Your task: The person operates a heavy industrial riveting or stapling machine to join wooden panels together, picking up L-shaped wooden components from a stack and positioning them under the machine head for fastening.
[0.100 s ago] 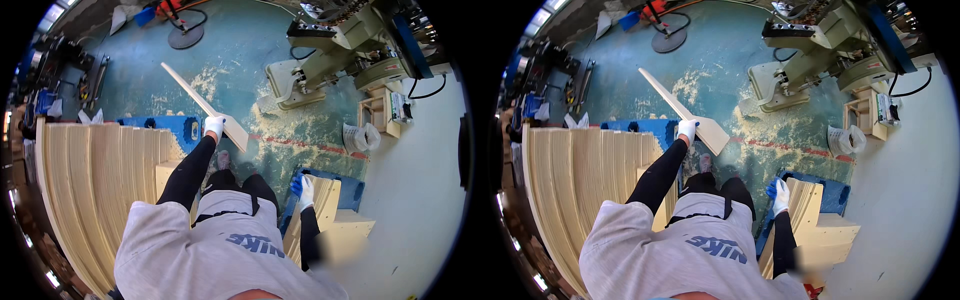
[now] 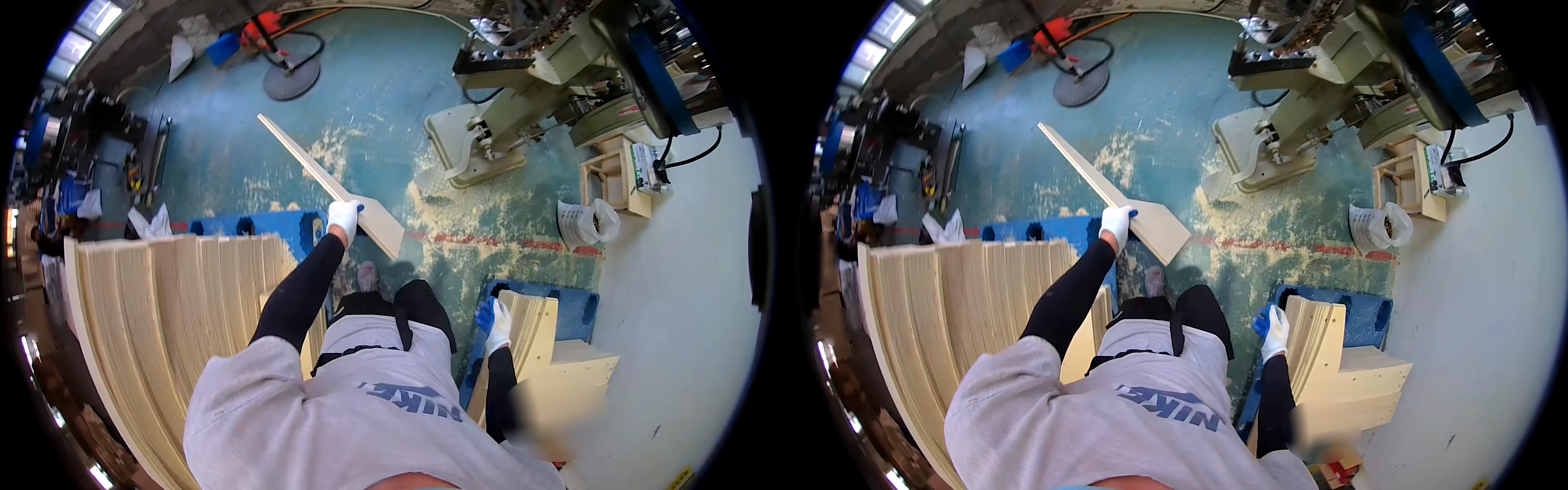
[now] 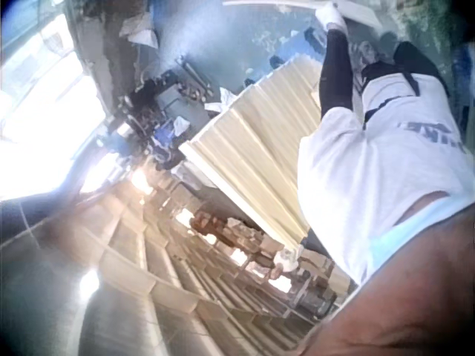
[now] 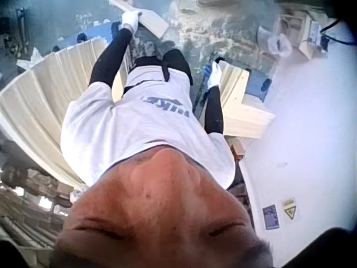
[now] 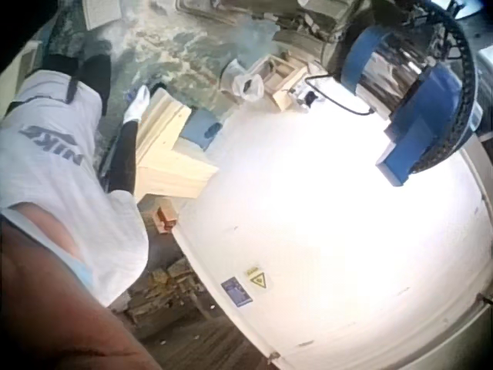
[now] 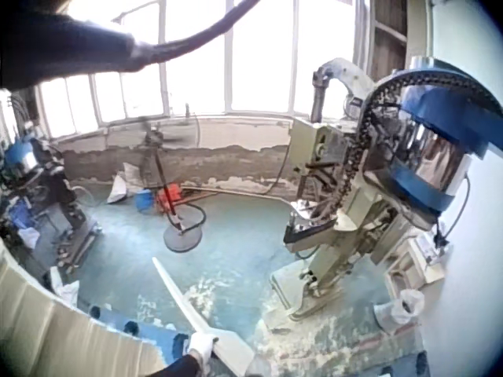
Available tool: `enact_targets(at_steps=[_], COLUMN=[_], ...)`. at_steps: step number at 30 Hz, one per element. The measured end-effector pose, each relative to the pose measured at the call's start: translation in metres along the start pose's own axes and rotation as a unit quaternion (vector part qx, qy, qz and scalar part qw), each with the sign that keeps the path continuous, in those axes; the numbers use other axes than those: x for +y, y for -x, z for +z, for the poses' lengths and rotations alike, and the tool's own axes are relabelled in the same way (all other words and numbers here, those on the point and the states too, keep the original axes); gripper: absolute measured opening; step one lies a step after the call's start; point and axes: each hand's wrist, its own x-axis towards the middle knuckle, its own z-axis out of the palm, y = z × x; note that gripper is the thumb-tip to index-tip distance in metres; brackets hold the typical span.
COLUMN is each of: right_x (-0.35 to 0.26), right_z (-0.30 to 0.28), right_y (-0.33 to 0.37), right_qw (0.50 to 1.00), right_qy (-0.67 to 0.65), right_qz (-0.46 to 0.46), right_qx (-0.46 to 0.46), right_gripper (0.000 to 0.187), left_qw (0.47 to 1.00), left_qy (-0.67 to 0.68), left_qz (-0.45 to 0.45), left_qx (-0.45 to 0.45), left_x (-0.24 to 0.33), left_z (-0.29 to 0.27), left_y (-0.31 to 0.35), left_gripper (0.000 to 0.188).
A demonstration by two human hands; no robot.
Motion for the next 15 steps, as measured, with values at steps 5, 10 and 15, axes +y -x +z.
enact_targets(at_steps=[5, 10, 15], right_x=[-0.007, -0.082, -0.132], right_z=[0.081, 0.181, 0.219], right_y=[-0.036, -0.054, -0.049], right_qw=[0.990, 0.945, 0.820], right_qy=[-0.128, -0.306, -0.529], right_qz=[0.049, 0.097, -0.038], right_qx=[-0.009, -0.063, -0.214], right_gripper=[0.058, 0.101, 0.070], left_qw=[0.984, 0.957, 0.926], left_qy=[-0.071, 0.027, 0.038], left_qz=[-0.034, -0.072, -0.152], left_qx=[-0.159, -0.281, -0.344], left_x=[0.126, 0.229, 0.265], left_z=[-0.016, -0.066, -0.077], left_y=[0.022, 0.020, -0.029], left_gripper=[0.025, 0.027, 0.028])
